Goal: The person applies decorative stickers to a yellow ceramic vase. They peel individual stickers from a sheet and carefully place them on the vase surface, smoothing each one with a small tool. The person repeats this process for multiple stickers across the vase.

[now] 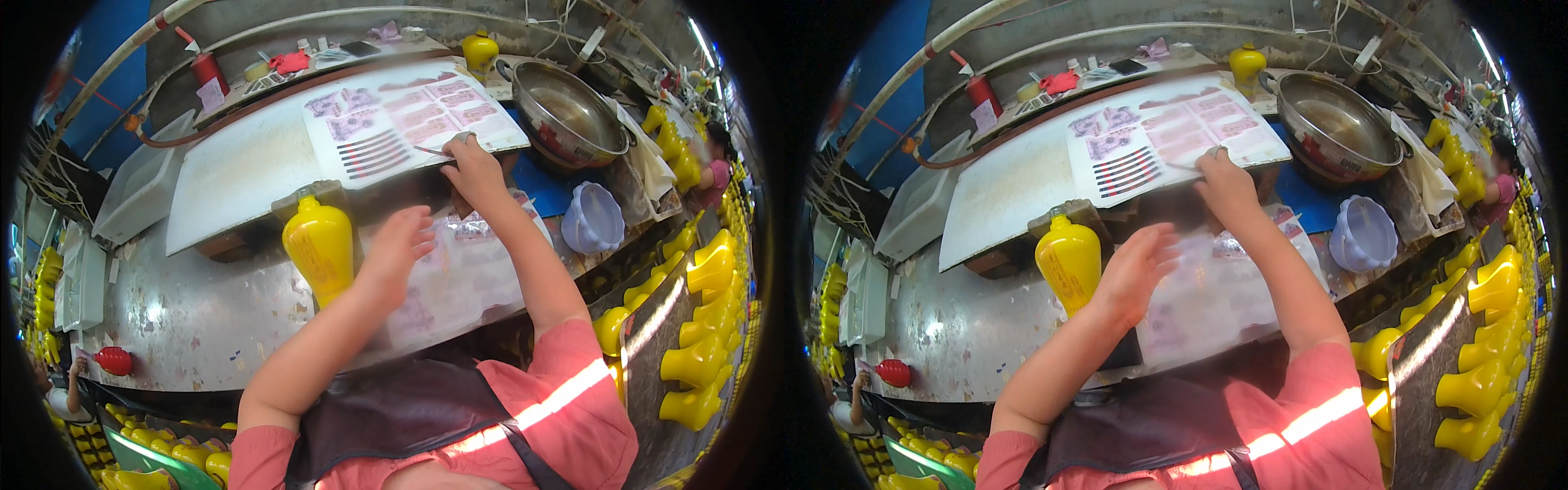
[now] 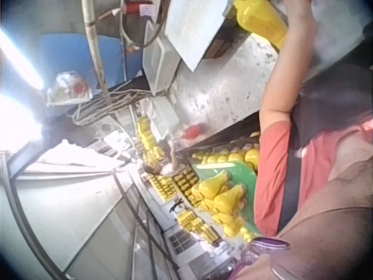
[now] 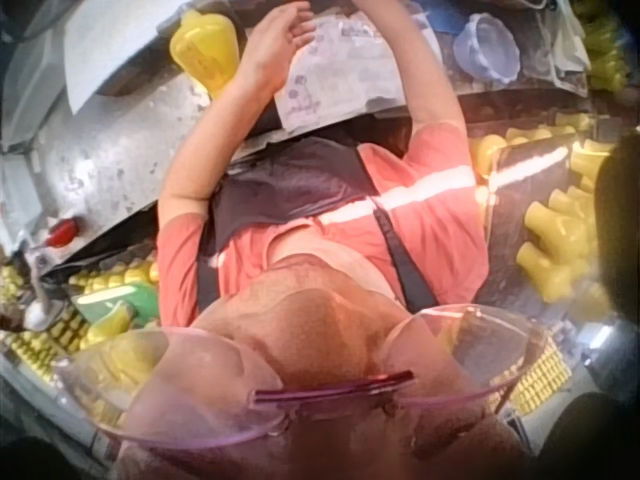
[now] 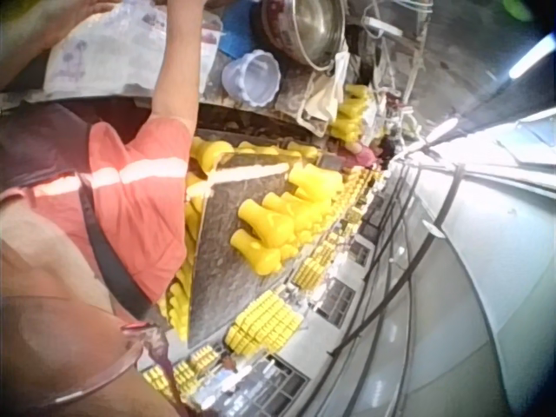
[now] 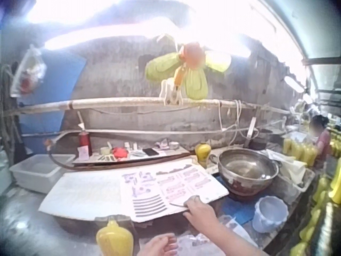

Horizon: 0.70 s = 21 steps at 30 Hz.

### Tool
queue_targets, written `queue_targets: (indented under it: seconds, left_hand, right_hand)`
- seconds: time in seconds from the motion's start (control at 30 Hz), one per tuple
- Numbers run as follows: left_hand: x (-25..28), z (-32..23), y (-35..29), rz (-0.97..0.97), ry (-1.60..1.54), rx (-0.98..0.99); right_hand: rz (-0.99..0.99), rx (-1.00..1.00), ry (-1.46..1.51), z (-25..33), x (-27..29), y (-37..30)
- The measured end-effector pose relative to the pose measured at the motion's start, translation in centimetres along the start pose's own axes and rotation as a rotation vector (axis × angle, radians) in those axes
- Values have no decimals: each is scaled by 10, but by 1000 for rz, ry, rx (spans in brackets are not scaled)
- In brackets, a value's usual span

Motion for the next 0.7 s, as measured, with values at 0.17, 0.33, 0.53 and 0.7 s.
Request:
queue_targets:
  seconds: [0.17, 0.33, 0.53, 0.7]
  left_hand:
    - [0, 1, -3, 21, -23, 12]
    - [7, 1, -1, 21, -93, 33]
    - [2, 2, 3, 28, -146, 60]
    - [0, 9, 9, 9, -228, 136]
  right_hand:
    - [62, -17, -38, -1, -4, 5]
    - [22, 35, -8, -4, 0, -1]
    - [-29, 97, 26, 7, 14, -1]
    - [46, 358, -48, 79, 31, -16]
Point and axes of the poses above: each hand's wrist, its own y-axis towards the middle knuckle, its own x-axis out of the back of the hand, z = x × y, the point moved 9 cm from there along y, towards the middle knuckle, and after that the axes turned 14 degrees about x, right-handed, at the moved point
